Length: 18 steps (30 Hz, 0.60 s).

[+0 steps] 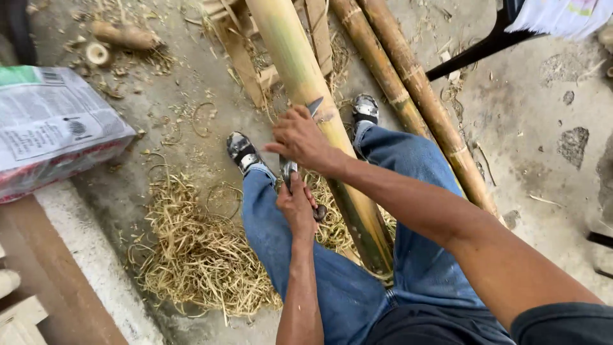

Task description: Using a drawknife to shave the outer layer off a bamboo pole.

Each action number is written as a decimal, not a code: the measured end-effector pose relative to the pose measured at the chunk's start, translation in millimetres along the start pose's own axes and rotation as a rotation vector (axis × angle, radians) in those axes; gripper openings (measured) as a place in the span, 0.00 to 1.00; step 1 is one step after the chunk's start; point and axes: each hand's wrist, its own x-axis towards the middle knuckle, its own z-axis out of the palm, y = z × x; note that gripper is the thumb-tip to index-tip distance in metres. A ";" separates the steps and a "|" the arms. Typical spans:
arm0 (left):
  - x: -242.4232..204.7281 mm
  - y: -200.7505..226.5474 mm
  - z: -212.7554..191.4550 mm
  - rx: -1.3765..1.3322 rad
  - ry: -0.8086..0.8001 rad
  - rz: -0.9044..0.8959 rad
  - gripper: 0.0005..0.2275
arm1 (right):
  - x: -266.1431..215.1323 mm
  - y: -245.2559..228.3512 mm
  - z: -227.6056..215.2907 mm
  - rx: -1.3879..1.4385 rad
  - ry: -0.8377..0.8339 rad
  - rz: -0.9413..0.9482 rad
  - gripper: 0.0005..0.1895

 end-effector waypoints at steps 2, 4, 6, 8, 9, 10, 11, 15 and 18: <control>0.3 1.4 1.9 -0.002 -0.044 -0.019 0.15 | -4.7 7.0 9.0 -0.009 -0.039 0.054 0.24; -4.4 -1.7 -2.2 -0.005 -0.079 -0.027 0.15 | -14.7 3.9 16.2 -0.012 -0.075 0.095 0.26; -13.1 -9.4 -13.0 0.123 -0.077 -0.061 0.14 | -30.1 -8.7 21.9 -0.075 -0.110 0.173 0.27; -8.7 -8.3 -18.4 0.137 -0.106 -0.092 0.14 | -27.7 -10.1 14.3 -0.045 -0.150 0.248 0.27; -11.2 -8.6 -20.4 0.146 -0.133 -0.126 0.15 | -30.2 -12.0 8.6 -0.016 -0.195 0.323 0.27; -8.0 -5.7 -15.3 0.150 -0.131 -0.139 0.15 | -27.1 -8.5 10.9 -0.010 -0.204 0.332 0.27; -1.5 -1.6 -11.2 0.218 -0.165 -0.042 0.16 | -21.7 -4.9 13.8 -0.032 -0.177 0.269 0.26; 19.4 10.7 14.1 0.098 -0.149 0.133 0.17 | -5.5 10.2 20.9 0.009 -0.013 0.058 0.23; 31.7 -2.9 17.7 0.019 -0.123 0.047 0.16 | -1.5 18.9 23.8 -0.055 -0.089 0.111 0.24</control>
